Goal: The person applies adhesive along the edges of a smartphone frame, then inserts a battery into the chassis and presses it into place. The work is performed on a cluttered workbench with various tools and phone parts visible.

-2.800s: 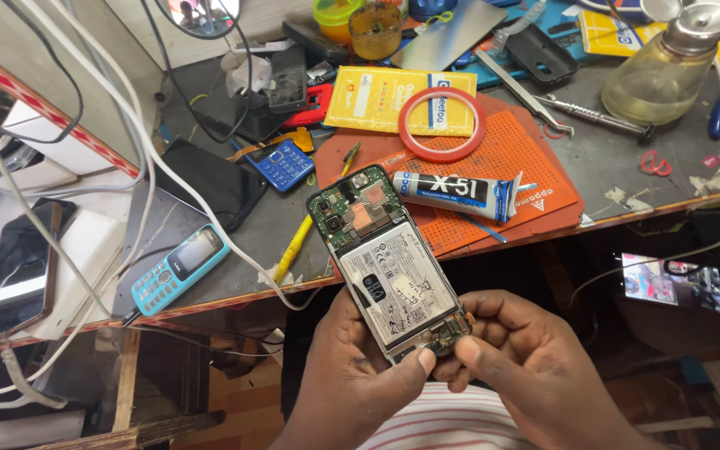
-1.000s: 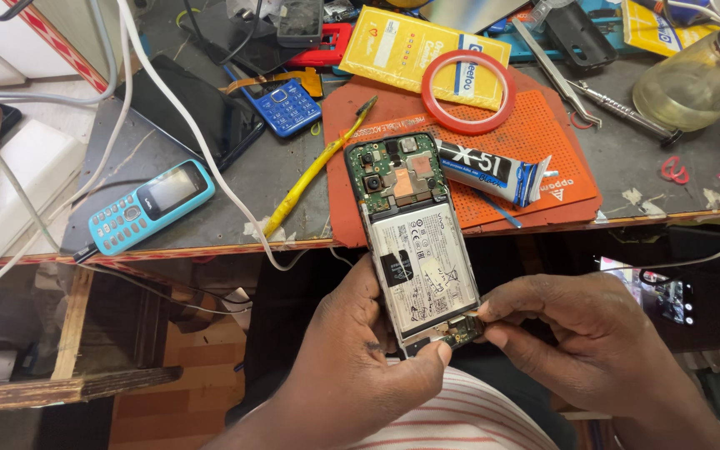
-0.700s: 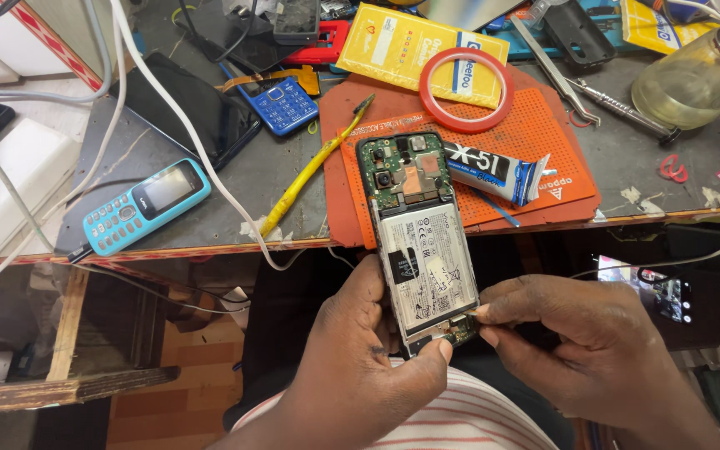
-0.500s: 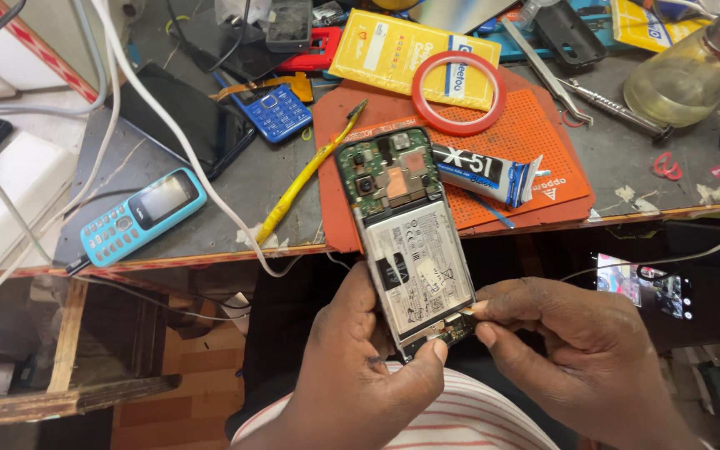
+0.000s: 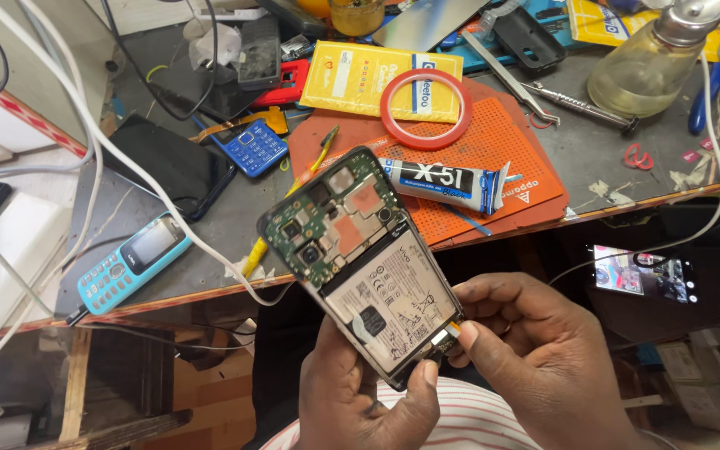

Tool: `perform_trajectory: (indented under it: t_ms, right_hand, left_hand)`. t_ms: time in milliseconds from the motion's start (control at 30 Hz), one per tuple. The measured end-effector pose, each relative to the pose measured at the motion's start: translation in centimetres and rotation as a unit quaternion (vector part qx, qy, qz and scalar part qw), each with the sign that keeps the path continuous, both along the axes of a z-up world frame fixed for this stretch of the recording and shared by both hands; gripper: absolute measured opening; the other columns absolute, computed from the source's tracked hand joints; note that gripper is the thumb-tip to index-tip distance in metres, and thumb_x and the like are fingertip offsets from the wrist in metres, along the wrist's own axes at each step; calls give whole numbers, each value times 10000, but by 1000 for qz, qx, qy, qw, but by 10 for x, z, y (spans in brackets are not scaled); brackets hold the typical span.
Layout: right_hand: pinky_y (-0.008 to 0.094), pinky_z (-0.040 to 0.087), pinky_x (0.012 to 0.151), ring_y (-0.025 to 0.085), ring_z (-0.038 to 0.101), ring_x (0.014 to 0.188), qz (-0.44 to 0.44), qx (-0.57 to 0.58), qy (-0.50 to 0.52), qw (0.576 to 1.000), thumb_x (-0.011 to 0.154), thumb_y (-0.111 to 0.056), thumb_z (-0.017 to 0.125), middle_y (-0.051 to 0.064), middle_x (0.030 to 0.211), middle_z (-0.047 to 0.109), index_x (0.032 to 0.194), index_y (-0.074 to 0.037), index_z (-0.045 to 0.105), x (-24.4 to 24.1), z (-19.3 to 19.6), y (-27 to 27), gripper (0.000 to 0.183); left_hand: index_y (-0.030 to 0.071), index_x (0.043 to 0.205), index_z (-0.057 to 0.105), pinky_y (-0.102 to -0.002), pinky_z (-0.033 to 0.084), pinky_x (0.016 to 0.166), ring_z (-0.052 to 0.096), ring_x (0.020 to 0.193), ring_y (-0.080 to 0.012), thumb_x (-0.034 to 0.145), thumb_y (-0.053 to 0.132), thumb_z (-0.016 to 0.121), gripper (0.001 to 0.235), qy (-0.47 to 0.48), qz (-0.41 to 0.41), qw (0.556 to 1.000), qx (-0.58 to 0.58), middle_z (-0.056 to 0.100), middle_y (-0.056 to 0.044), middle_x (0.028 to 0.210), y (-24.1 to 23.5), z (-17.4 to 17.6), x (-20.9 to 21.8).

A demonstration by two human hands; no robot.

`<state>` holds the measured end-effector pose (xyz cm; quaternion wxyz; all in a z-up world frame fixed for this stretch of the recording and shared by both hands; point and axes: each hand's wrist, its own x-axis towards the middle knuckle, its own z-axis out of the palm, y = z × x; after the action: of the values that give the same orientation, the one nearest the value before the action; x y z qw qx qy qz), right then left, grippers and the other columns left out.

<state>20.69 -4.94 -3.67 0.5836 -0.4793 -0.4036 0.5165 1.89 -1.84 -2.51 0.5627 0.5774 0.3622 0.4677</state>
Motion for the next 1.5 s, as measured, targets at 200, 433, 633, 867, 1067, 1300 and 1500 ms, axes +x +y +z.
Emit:
perform_trajectory:
  t_ms: [200,433,633,867,1067,1300,1500]
  right_hand:
    - [390,642,787,210,723,884,22,-22,109,994,899,26,618,180,1013,714,1154,100,638,-2,-4,4,266]
    - [400,584,867,214,672,963,27,-16,161,986,907,44,588,174,1040,671,1146,100,622,-1,-11,3,248]
    - [407,564,929,228,671,1033,50,-20,176,983,932,5,603,174,1099,680,1196,94,621,-3,-12,6,279]
    - [388,569,933,222,697,1040,76,-27,159,984,920,-57,629,165,1126,726,1263,86,602,6,-11,12,373]
    - [326,579,772,179,686,873,24,-34,93,995,926,-46,646,162,1022,721,1330,81,599,39,-4,26,426]
    - [365,584,820,201,705,930,29,-42,205,977,934,-109,660,137,1059,734,1298,53,597,34,-2,39,403]
    - [431,607,875,234,734,981,72,-43,196,977,859,-111,792,160,1071,760,1266,61,599,8,-6,19,482]
  left_hand:
    - [-117,1354,464,-386,677,953,809,1069,-263,839,39,707,590,-31,5,999,-16,763,-230,1172,-5,-6,6]
    - [-124,1379,435,-395,677,976,796,1115,-280,869,41,712,603,-42,8,999,4,744,-253,1219,-7,-4,11]
    - [-118,1353,462,-385,668,951,785,1090,-268,805,12,736,626,-60,47,997,-23,730,-245,1190,-5,-17,11]
    - [-170,1361,491,-484,580,947,694,1100,-379,885,152,804,654,-205,-31,977,-52,685,-306,1211,13,-25,-6]
    - [-30,1389,499,-499,659,801,725,1031,-375,892,393,701,683,-343,-94,925,-134,693,-248,1211,23,-40,-30]
    - [-133,1271,626,-404,669,777,778,855,-253,799,251,689,612,-25,-117,969,-216,773,-242,978,22,-17,-42]
    - [-127,1216,637,-403,648,880,775,929,-245,821,247,707,548,-62,-92,972,-208,772,-228,981,16,-21,-27]
